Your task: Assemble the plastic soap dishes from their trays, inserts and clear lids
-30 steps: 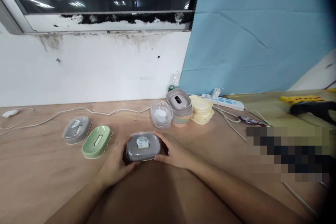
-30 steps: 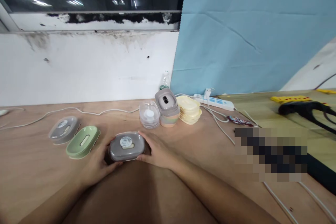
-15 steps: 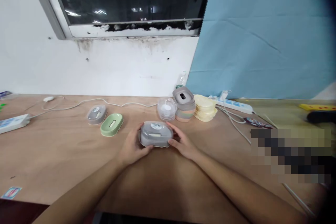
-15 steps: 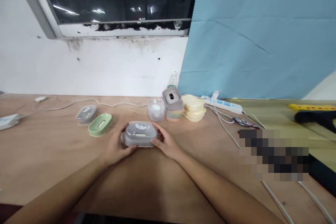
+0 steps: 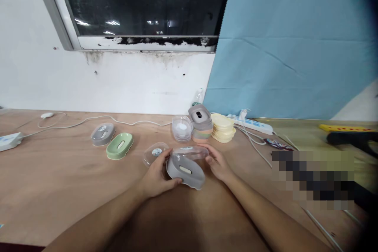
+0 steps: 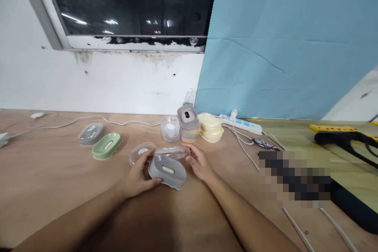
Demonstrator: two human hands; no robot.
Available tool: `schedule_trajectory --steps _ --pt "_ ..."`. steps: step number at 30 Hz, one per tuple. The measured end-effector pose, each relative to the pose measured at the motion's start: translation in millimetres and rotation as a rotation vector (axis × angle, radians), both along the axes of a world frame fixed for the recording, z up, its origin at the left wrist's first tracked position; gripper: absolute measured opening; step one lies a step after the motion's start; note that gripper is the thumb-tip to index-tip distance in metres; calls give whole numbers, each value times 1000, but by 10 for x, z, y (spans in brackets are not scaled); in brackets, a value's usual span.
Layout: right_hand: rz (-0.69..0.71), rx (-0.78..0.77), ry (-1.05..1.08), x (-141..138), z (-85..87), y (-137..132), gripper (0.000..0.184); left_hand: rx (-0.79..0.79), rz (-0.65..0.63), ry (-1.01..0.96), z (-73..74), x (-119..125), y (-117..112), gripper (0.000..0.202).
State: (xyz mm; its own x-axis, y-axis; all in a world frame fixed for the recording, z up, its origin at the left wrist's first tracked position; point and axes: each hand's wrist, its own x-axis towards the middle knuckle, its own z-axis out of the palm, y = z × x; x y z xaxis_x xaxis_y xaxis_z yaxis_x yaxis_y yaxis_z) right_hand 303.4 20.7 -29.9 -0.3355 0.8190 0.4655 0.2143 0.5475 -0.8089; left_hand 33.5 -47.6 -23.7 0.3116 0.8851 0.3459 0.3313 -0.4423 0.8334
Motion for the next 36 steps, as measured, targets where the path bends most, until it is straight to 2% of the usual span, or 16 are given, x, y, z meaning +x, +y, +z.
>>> schedule_trajectory --steps 5,8,13,16,19,21,23,26,29,31,34,36 --pt "-88 23 -46 -68 -11 -18 50 -95 -94 -16 5 -41 18 103" --pt "-152 68 -129 -70 47 -49 43 -108 -134 -23 7 -38 29 105" --pt "-271 322 -367 -32 188 -51 23 -85 -106 92 59 -70 -10 109" --pt "-306 406 -374 -27 202 -19 23 -14 -109 168 124 -82 -40 106" --pt "-289 391 -378 -54 157 -14 30 47 -139 207 164 -79 -52 96" --pt "-271 327 -382 -85 123 -25 31 56 -129 238 157 -77 -49 94" --pt "-280 222 -333 -115 104 -29 24 52 -103 269 131 -80 -41 95" --pt "-328 -49 -140 -146 111 0 9 59 -99 270 98 -87 -28 96" --pt "-286 -413 65 -160 153 36 18 80 -139 240 89 -92 -19 93" --pt "-244 -588 171 -180 197 35 19 82 -150 240 81 -91 -14 92" --pt "-210 -735 322 -267 290 4 29 75 -146 262 52 -84 -9 92" --pt "-195 -810 419 -369 365 -4 24 75 -154 268 35 -78 -8 92"
